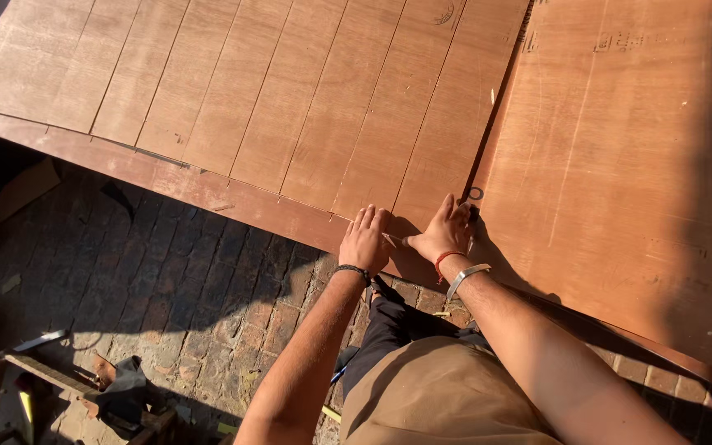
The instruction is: The person arranges thin plywood strips on a curved wooden frame and hammers nails to secure them. They then carry a plywood panel to a table with yellow foam sheets, spray adhesive onto the panel, and press it onto the foam.
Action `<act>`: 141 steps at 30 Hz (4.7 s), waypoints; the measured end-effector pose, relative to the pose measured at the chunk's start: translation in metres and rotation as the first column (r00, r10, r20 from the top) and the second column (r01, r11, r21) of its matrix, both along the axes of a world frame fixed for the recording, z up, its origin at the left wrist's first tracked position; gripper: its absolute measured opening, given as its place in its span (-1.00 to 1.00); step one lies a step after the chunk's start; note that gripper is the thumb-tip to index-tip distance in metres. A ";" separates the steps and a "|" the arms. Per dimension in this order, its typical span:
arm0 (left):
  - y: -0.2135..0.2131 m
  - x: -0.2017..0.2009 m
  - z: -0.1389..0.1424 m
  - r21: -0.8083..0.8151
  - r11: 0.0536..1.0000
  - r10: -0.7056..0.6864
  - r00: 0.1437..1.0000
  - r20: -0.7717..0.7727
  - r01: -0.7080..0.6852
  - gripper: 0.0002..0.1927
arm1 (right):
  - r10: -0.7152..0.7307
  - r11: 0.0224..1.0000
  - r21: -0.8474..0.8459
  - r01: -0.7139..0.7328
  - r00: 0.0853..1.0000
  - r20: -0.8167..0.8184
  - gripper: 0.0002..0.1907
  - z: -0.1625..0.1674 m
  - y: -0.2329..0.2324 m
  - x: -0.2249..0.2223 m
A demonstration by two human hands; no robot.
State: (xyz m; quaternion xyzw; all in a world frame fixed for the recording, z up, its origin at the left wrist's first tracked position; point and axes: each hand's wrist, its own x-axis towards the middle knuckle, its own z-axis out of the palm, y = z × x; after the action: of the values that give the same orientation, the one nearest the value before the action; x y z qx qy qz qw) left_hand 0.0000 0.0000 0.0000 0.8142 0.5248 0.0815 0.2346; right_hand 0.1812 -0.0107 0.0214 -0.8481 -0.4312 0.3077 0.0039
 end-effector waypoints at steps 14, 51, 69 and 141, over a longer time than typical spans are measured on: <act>0.016 0.048 0.002 -0.229 0.947 -0.292 0.898 -0.328 0.225 0.23 | -0.756 0.307 0.008 0.952 0.249 -0.606 -0.46 0.003 0.021 0.039; 0.089 0.213 0.071 0.272 0.024 -0.993 0.055 -0.106 0.962 -0.66 | 0.312 0.930 -0.233 -0.285 0.946 0.090 0.25 0.029 -0.037 0.146; 0.047 0.210 0.078 0.531 0.306 -0.951 0.274 0.140 0.790 -0.56 | -0.269 0.690 0.401 0.602 0.728 -0.630 -0.56 0.004 0.053 0.216; 0.310 -0.033 0.065 0.127 -0.122 -0.985 -0.105 -0.136 0.984 -0.36 | 0.443 0.896 -0.078 -0.438 0.865 0.235 0.08 -0.016 0.191 -0.084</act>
State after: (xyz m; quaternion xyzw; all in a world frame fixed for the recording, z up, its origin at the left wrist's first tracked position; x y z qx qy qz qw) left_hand -0.0334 0.3098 0.0650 0.9512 -0.2656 -0.0696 0.1408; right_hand 0.0974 0.1799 0.0052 -0.7588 -0.6071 0.1971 -0.1293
